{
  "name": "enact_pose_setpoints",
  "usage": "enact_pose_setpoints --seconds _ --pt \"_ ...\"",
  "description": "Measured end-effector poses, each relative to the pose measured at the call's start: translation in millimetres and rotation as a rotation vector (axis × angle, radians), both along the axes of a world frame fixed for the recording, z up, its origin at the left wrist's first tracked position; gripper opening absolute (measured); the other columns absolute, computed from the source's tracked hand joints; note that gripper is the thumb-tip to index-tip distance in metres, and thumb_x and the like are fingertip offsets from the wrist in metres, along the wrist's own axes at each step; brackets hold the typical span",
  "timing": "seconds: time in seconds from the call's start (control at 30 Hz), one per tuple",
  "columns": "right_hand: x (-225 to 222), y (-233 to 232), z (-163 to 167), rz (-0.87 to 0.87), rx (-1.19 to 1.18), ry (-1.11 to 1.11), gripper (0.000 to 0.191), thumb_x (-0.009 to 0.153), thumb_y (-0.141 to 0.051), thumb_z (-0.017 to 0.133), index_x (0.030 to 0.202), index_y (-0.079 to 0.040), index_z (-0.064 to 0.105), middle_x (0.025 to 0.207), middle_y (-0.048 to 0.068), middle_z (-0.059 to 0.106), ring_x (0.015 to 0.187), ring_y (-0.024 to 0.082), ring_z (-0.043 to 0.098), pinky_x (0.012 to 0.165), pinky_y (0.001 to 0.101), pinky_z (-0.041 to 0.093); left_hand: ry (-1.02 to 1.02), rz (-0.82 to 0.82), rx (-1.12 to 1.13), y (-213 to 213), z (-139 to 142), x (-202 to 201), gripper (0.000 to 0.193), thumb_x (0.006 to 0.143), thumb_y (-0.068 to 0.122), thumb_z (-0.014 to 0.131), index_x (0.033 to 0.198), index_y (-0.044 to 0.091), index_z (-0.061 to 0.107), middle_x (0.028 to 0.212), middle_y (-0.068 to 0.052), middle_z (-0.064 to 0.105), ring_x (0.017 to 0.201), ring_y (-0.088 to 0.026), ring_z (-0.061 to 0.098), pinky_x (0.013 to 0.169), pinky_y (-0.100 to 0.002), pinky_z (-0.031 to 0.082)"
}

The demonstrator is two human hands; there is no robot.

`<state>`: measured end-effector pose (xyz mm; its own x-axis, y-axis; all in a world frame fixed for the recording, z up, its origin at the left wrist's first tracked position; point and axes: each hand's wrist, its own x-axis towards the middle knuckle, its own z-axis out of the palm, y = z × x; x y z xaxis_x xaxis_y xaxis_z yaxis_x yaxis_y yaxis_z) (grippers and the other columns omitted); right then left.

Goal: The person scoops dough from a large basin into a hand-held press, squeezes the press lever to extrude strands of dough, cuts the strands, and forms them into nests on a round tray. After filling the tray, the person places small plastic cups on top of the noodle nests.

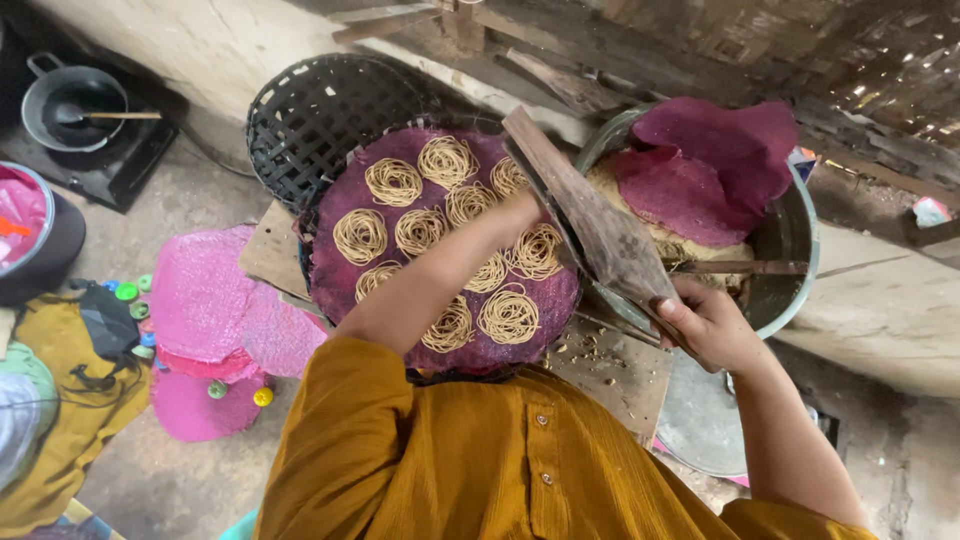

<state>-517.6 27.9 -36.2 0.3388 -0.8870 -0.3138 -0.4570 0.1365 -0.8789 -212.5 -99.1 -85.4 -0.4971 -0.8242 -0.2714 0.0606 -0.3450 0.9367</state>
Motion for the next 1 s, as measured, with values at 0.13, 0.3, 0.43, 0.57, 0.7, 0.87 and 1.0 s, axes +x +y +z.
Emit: enact_pose_setpoints --seconds 0.13,0.3,0.43,0.57,0.7,0.87,1.0 --pt "-8 -3 -7 0.000 -0.023 -0.001 0.039 0.098 -0.033 0.061 0.111 0.003 0.069 0.072 0.005 0.066 0.062 0.012 0.059 0.058 0.0291 0.050 -0.301 -0.091 -0.025 11 -25 -20 0.064 0.105 0.059 0.029 0.117 0.006 0.063 0.113 -0.013 0.072 0.112 -0.026 0.064 0.102 -0.045 0.045" --pt "-13 -6 -22 -0.038 0.000 -0.062 0.038 0.100 -0.034 0.060 0.105 0.003 0.068 0.074 0.005 0.066 0.062 0.013 0.060 0.057 0.0293 0.049 -0.443 -0.091 -0.021 14 -26 -15 0.064 0.108 0.052 0.025 0.118 0.006 0.068 0.117 -0.014 0.075 0.122 -0.026 0.065 0.115 -0.044 0.039" --pt "-14 -10 -34 -0.119 -0.002 -0.097 0.036 0.100 -0.033 0.059 0.111 0.000 0.067 0.076 0.005 0.067 0.063 0.013 0.061 0.058 0.0289 0.050 -0.497 -0.108 -0.102 18 -8 -11 0.076 0.110 0.055 0.023 0.112 0.002 0.077 0.127 -0.016 0.068 0.132 -0.027 0.057 0.121 -0.043 0.035" --pt "-16 -15 -33 -0.172 -0.006 -0.164 0.040 0.103 -0.034 0.057 0.110 0.005 0.064 0.078 0.007 0.067 0.065 0.014 0.063 0.061 0.0298 0.052 -0.755 -0.182 -0.259 32 11 2 0.070 0.102 0.062 0.023 0.139 0.012 0.054 0.140 -0.015 0.060 0.141 -0.029 0.040 0.118 -0.048 0.028" --pt "-7 -14 -21 -0.195 -0.054 -0.180 0.043 0.103 -0.037 0.056 0.113 0.005 0.064 0.078 0.009 0.068 0.064 0.016 0.064 0.060 0.0307 0.054 -1.009 -0.270 -0.739 28 17 21 0.074 0.100 0.064 0.035 0.150 0.011 0.047 0.162 -0.016 0.034 0.145 -0.037 0.029 0.115 -0.050 0.027" --pt "41 -16 -15 -0.137 -0.023 -0.111 0.053 0.096 -0.048 0.049 0.123 -0.003 0.061 0.081 0.007 0.071 0.065 0.015 0.071 0.059 0.0299 0.061 -0.889 0.017 -1.281 17 -3 31 0.094 0.081 0.051 0.077 0.149 -0.005 0.042 0.151 -0.032 0.040 0.142 -0.046 0.034 0.115 -0.061 0.025" --pt "86 -42 -23 0.177 -0.153 -0.150 0.078 0.101 -0.064 0.039 0.140 0.000 0.060 0.119 0.018 0.072 0.106 0.029 0.070 0.096 0.0437 0.054 -0.165 0.356 -0.550 49 -25 44 0.067 0.077 0.033 0.088 0.129 0.002 0.059 0.125 -0.019 0.070 0.115 -0.029 0.073 0.105 -0.048 0.062"
